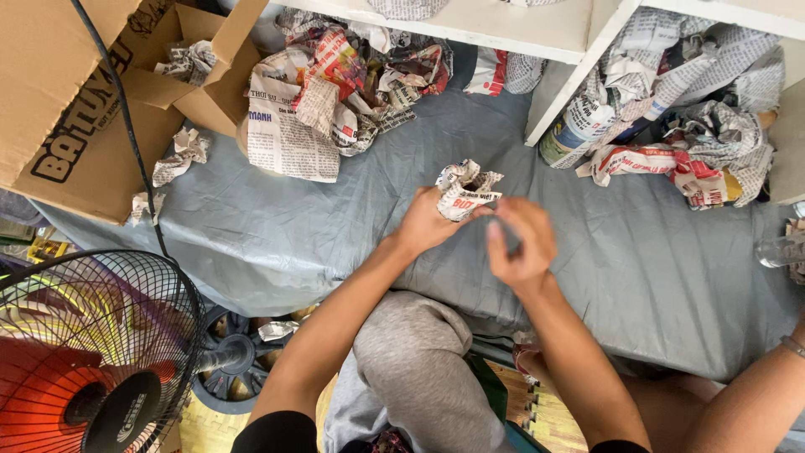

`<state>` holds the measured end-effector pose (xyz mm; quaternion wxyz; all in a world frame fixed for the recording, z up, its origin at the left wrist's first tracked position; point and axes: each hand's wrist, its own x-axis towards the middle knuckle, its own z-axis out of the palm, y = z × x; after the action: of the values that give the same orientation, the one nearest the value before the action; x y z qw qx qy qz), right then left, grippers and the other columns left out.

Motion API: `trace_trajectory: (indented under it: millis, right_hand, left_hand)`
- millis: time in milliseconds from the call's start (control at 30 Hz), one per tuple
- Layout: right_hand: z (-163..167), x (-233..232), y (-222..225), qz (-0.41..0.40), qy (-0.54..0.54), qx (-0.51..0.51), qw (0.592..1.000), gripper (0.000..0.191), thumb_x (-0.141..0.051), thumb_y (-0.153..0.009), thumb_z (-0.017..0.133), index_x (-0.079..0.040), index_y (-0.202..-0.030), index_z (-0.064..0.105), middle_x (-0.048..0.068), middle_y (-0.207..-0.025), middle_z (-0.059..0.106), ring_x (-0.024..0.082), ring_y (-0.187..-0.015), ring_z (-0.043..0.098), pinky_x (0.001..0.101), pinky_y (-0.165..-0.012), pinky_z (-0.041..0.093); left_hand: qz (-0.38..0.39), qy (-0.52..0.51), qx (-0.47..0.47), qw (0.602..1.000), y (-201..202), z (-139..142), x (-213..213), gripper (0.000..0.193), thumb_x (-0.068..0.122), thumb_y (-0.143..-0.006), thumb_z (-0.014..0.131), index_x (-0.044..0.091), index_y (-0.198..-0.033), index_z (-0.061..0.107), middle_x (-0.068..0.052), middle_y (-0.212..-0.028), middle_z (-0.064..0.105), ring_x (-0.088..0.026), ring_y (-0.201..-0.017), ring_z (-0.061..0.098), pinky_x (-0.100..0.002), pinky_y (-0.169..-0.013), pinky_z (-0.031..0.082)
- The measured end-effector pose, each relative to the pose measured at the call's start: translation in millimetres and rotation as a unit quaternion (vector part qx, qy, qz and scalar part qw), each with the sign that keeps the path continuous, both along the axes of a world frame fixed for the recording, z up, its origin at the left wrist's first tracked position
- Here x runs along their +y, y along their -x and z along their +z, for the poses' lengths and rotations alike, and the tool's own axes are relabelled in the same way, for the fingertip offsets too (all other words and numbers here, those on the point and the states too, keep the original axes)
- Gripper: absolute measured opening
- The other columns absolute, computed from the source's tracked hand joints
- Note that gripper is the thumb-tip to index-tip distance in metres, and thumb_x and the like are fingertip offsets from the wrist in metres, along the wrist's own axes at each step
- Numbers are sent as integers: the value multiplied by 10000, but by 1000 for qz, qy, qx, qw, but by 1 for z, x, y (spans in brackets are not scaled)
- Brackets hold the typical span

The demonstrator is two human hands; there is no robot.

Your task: The person sits on the floor at a low table and crumples sheets of newspaper into balls by hand, pressing each sheet together and stacking the finished balls on the shelves and in a cardboard box. A roll of masking tape sits on the table among the paper.

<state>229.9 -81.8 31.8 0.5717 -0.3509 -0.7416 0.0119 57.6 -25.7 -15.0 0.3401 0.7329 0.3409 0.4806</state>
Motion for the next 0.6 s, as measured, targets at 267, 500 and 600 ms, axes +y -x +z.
trace_trajectory:
  millis: [267, 500, 600]
  right_hand:
    - [18, 1, 20, -30, -54, -171, 983, 388, -21, -815, 876, 21, -1162, 707, 141, -1235, 663, 352, -1137, 627, 456, -983, 556]
    - [15, 2, 24, -52, -5, -140, 989, 377, -150, -796, 943, -1, -1033, 690, 139, -1203, 594, 379, -1168, 577, 476, -1002, 501]
    - [14, 5, 24, -55, 13, -129, 990, 372, -164, -792, 938, -1, -1018, 692, 167, -1223, 542, 389, -1173, 566, 483, -1007, 495]
  left_hand:
    - [6, -12, 9, 1000, 0, -21, 4, 270, 56, -837, 692, 71, -1103, 648, -185, -970, 751, -401, -951, 737, -413, -790, 619]
    - [4, 28, -37, 999, 4, -5, -6, 754, 77, -881, 755, 95, -1477, 294, -229, -1211, 693, -454, -1115, 693, -471, -876, 584]
    - [-11, 25, -57, 998, 4, -1, -5, 768, 107, -893, 765, 108, -1494, 286, -195, -1242, 679, -407, -1112, 721, -454, -888, 590]
